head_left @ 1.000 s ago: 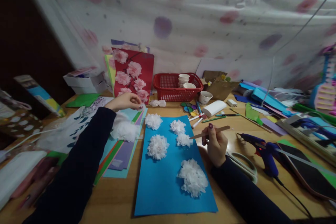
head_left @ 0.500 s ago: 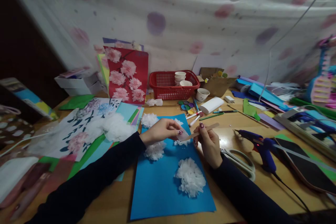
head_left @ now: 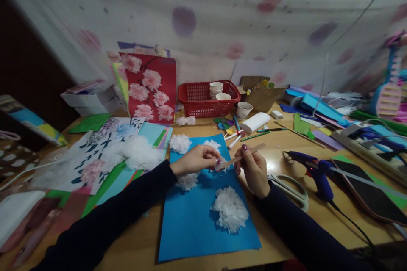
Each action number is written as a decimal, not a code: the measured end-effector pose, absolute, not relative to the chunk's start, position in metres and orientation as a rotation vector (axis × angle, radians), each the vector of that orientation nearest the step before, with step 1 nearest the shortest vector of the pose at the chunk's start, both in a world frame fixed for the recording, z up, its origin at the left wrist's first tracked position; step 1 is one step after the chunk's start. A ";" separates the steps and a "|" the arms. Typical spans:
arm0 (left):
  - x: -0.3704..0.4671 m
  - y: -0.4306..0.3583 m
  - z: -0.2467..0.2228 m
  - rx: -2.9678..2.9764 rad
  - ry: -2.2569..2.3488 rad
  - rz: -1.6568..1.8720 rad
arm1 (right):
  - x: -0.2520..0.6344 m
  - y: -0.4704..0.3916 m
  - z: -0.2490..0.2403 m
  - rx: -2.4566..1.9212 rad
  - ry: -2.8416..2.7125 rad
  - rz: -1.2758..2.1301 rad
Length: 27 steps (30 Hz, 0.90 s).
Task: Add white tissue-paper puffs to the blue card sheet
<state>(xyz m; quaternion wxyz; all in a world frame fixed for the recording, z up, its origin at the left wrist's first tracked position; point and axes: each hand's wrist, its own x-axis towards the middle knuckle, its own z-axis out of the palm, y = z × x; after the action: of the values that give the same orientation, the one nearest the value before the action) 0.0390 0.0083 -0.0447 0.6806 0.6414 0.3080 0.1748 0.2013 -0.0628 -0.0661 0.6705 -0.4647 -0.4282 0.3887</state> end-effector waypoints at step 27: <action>0.037 0.008 -0.047 1.219 0.591 0.420 | 0.207 -0.058 -0.067 -0.999 -0.747 0.772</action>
<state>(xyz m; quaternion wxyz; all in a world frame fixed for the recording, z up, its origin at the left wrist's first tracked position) 0.0366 0.0075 -0.0467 0.7590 0.5596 0.2712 0.1931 0.2065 -0.0585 -0.0671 0.7428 -0.4558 -0.3411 0.3523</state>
